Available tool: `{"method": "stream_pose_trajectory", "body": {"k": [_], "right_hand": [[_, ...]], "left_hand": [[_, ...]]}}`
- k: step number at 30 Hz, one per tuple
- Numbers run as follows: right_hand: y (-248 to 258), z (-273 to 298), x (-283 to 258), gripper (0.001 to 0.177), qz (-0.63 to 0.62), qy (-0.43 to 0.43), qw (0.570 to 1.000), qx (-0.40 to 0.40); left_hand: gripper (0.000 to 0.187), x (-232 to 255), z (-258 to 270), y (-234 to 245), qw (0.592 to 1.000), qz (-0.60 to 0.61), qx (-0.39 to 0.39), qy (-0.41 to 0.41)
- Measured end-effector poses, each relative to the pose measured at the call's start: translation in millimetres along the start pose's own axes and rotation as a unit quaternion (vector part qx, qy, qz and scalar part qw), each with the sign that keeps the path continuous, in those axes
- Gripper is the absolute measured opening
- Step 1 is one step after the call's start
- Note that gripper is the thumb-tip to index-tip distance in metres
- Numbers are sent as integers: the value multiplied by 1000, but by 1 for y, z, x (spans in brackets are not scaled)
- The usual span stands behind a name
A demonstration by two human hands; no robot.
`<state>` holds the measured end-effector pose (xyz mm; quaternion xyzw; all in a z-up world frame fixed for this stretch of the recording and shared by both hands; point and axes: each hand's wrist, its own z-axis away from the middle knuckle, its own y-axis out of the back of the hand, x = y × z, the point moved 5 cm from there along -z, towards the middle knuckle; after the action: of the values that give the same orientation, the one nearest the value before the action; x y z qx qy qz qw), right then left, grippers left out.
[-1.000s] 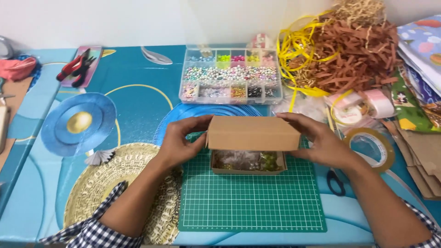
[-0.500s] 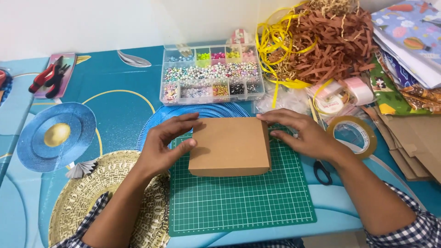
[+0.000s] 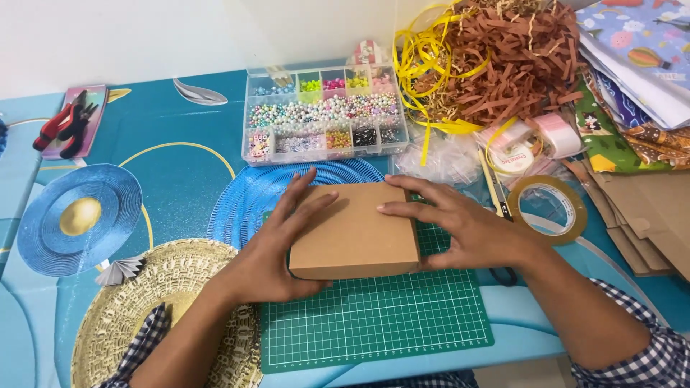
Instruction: Packaging small jewelry components into a box and wrapping it with decorative paper.
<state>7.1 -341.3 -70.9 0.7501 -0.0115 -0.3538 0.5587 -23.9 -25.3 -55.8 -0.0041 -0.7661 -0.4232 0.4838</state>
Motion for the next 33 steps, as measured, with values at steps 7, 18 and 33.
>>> {"method": "stream_pose_trajectory", "body": {"k": [7,18,33], "right_hand": [[-3,-2,4,103,-6,2,998,65],[-5,-7,2,79,-209,-48,975,54],[-6,-6,2,93,-44,17,998,46]], "left_hand": [[108,-2,-3,-4,1000,14,14,-18],[103,-1,-3,-1,998,49,37,-35],[101,-12,-2,-4,998,6,44,-39]]}}
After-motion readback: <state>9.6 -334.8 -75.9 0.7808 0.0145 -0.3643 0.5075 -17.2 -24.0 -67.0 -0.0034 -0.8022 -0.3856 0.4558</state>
